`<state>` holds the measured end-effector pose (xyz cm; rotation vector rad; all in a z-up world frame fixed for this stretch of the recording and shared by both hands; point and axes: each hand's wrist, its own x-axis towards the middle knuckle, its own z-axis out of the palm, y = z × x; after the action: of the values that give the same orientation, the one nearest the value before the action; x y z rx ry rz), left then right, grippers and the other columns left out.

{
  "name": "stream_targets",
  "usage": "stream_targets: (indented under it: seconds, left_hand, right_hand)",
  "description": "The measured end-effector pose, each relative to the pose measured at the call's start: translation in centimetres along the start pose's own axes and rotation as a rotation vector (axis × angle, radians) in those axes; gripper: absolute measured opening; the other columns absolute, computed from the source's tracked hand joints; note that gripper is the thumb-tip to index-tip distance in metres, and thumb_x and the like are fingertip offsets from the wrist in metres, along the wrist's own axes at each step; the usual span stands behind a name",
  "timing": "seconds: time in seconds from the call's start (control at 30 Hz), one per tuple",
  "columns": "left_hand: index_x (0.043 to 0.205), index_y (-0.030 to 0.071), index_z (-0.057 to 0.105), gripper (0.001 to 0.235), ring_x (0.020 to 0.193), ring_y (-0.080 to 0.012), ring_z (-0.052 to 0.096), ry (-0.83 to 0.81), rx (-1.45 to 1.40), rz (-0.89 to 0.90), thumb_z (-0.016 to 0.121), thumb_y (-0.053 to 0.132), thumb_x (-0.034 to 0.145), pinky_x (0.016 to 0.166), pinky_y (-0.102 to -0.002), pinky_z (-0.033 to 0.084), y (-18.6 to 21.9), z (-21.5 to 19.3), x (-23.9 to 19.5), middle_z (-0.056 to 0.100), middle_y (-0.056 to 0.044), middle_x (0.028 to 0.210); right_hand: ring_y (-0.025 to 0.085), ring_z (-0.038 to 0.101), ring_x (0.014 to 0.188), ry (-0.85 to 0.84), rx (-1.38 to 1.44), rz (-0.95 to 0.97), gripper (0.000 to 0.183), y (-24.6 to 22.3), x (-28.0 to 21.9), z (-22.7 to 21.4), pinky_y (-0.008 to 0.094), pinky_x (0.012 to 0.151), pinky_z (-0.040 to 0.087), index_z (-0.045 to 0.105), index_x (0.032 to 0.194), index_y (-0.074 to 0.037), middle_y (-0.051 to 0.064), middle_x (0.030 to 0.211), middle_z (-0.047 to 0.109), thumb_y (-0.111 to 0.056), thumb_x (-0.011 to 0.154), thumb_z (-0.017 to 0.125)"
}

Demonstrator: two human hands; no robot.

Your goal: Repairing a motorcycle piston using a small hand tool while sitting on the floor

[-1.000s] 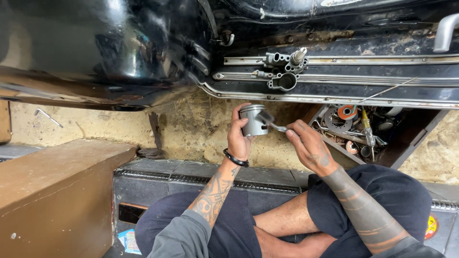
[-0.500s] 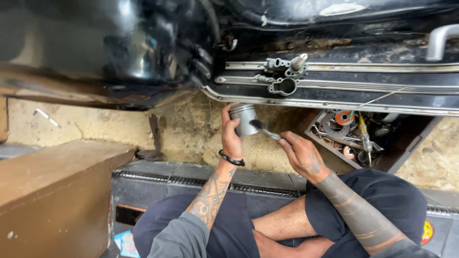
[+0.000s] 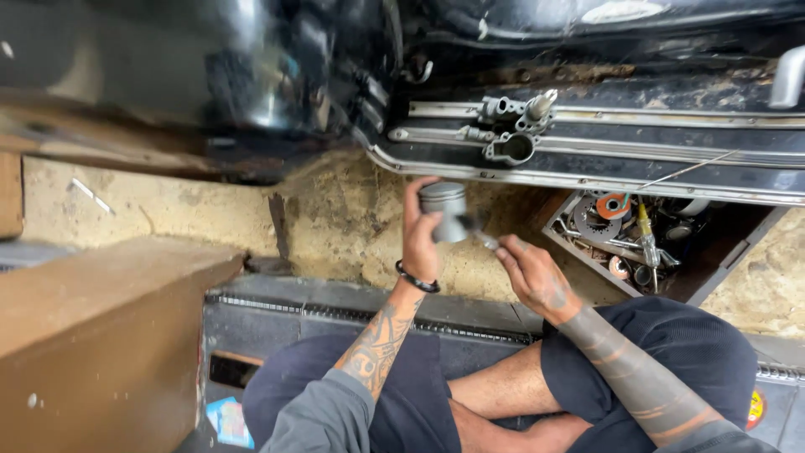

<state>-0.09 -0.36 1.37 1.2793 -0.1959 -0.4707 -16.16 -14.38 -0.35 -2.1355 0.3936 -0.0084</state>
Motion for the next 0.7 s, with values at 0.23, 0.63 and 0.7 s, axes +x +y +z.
stream_targets:
  seconds: [0.23, 0.63, 0.7]
  left_hand:
    - [0.136, 0.009, 0.051, 0.051, 0.116, -0.0199, 0.043, 0.004, 0.028, 0.012, 0.049, 0.018, 0.086, 0.109, -0.04, 0.033, -0.3, -0.9, 0.4, 0.049, -0.011, 0.122]
    - [0.137, 0.008, 0.051, 0.051, 0.113, -0.0223, 0.045, -0.021, 0.03, 0.038, 0.049, 0.019, 0.088, 0.108, -0.043, 0.034, 0.5, -0.6, 0.3, 0.05, -0.013, 0.121]
    - [0.137, 0.007, 0.051, 0.051, 0.114, -0.0218, 0.044, -0.016, 0.044, 0.023, 0.049, 0.018, 0.087, 0.108, -0.042, 0.034, -0.3, -1.1, 0.0, 0.05, -0.013, 0.121]
  right_hand:
    - [0.047, 0.07, 0.077, 0.048, 0.066, -0.007, 0.025, 0.0, -0.2, -1.0, 0.056, 0.063, 0.056, 0.068, 0.115, -0.008, 0.022, 0.082, 0.068, -0.024, 0.104, 0.052]
    - [0.027, 0.061, 0.067, 0.355, 0.222, -0.027, 0.031, 3.2, -1.5, -1.3, 0.045, 0.066, 0.053, 0.068, 0.115, -0.007, 0.015, 0.073, 0.065, -0.02, 0.108, 0.042]
    - [0.024, 0.06, 0.067, 0.397, 0.299, -0.063, 0.033, 3.8, -1.9, -0.5, 0.041, 0.067, 0.053, 0.066, 0.114, -0.007, 0.012, 0.075, 0.064, -0.021, 0.109, 0.036]
